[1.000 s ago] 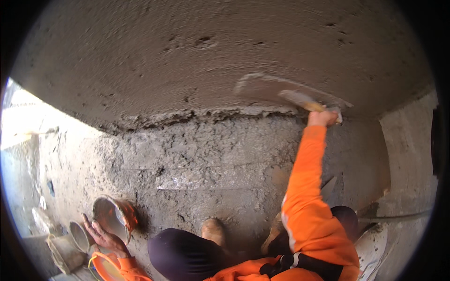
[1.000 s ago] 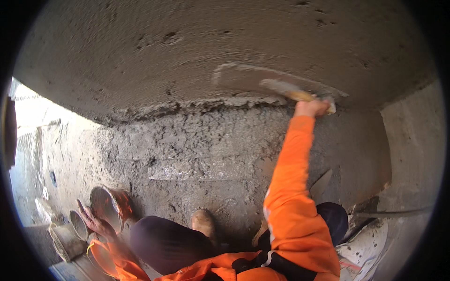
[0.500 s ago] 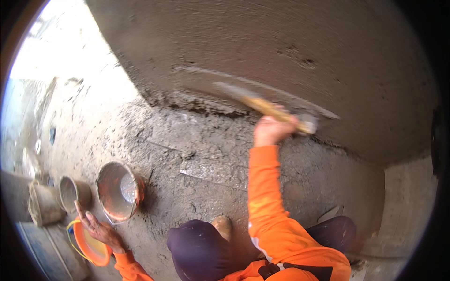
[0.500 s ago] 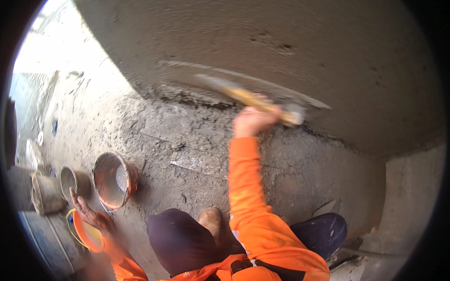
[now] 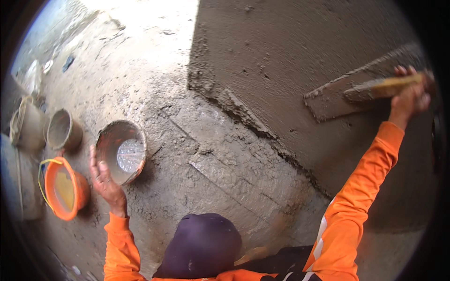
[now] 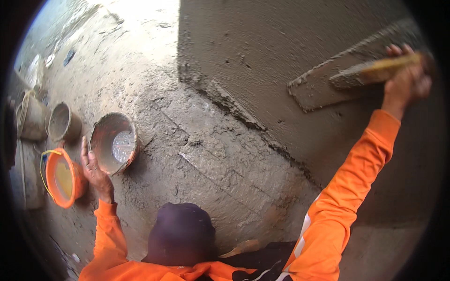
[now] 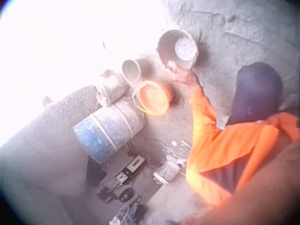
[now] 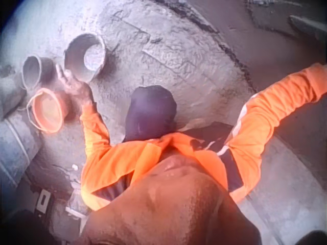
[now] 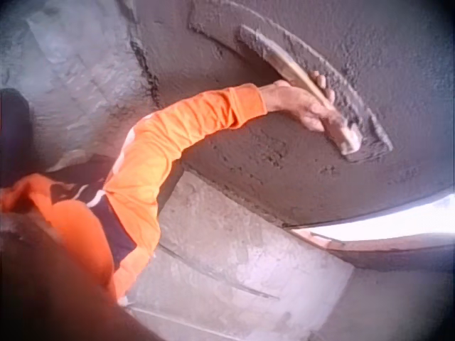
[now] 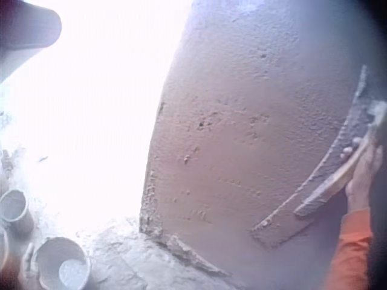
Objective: The person applies wet cement to a wall and smooths it using a wooden float and a trowel, while occasionally dipping hands into a bucket of water.
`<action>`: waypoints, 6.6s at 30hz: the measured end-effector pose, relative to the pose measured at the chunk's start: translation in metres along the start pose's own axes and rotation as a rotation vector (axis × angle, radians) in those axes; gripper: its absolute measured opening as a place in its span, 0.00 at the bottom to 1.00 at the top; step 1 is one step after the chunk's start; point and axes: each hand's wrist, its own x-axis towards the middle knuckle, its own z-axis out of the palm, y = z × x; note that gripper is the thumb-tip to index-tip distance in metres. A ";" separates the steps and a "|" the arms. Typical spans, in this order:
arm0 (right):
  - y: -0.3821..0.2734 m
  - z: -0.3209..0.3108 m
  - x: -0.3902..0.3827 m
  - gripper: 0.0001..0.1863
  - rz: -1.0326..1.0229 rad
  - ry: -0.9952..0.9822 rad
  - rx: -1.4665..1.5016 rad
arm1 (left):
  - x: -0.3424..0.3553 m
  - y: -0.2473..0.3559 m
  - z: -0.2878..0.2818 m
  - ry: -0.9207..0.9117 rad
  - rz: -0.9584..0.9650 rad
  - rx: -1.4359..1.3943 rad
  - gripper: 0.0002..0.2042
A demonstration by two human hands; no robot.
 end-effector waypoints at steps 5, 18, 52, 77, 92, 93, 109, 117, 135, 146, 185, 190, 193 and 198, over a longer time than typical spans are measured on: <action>0.025 0.193 -0.077 0.18 -0.207 -0.472 -0.300 | -0.012 0.011 0.013 0.011 0.031 0.080 0.21; 0.112 0.151 -0.359 0.21 -0.246 -1.323 -0.829 | -0.010 -0.011 -0.050 0.190 -0.038 0.060 0.22; 0.132 0.228 -0.346 0.21 -0.076 -1.295 -0.590 | 0.002 0.011 0.014 0.201 -0.229 -0.246 0.23; 0.088 -0.161 -0.349 0.22 -0.004 -1.327 -0.729 | -0.042 0.115 0.115 -0.103 -0.059 -0.035 0.27; -0.027 -0.292 -0.113 0.20 -0.322 -0.833 -0.568 | -0.012 0.084 -0.040 -0.002 0.320 0.434 0.25; -0.022 -0.255 -0.112 0.21 -0.314 -0.874 -0.559 | -0.021 0.089 -0.008 -0.053 0.302 0.358 0.26; 0.027 -0.455 -0.312 0.21 -0.038 -1.521 -0.954 | -0.026 0.028 -0.180 0.177 0.164 0.727 0.22; 0.067 -0.271 -0.326 0.19 -0.158 -1.378 -0.788 | -0.047 0.002 -0.132 0.381 -0.196 0.256 0.22; 0.096 0.128 -0.331 0.21 -0.064 -1.504 -0.786 | -0.006 -0.021 -0.077 0.249 -0.151 0.035 0.23; -0.036 -0.030 -0.035 0.18 -0.064 -0.612 -0.614 | 0.024 -0.030 -0.069 0.332 -0.238 -0.001 0.24; 0.054 -0.036 -0.226 0.22 -0.460 -0.906 -0.762 | 0.028 0.046 -0.038 0.163 0.011 -0.060 0.25; -0.021 -0.196 -0.133 0.20 -0.289 -0.659 -0.892 | 0.034 0.056 -0.017 0.186 0.020 -0.072 0.24; -0.031 -0.286 -0.116 0.17 -0.291 -0.401 -0.906 | 0.031 0.076 0.009 0.115 0.111 -0.134 0.25; -0.042 -0.496 -0.111 0.17 0.223 0.345 -0.637 | 0.032 0.118 0.032 -0.056 0.496 -0.069 0.26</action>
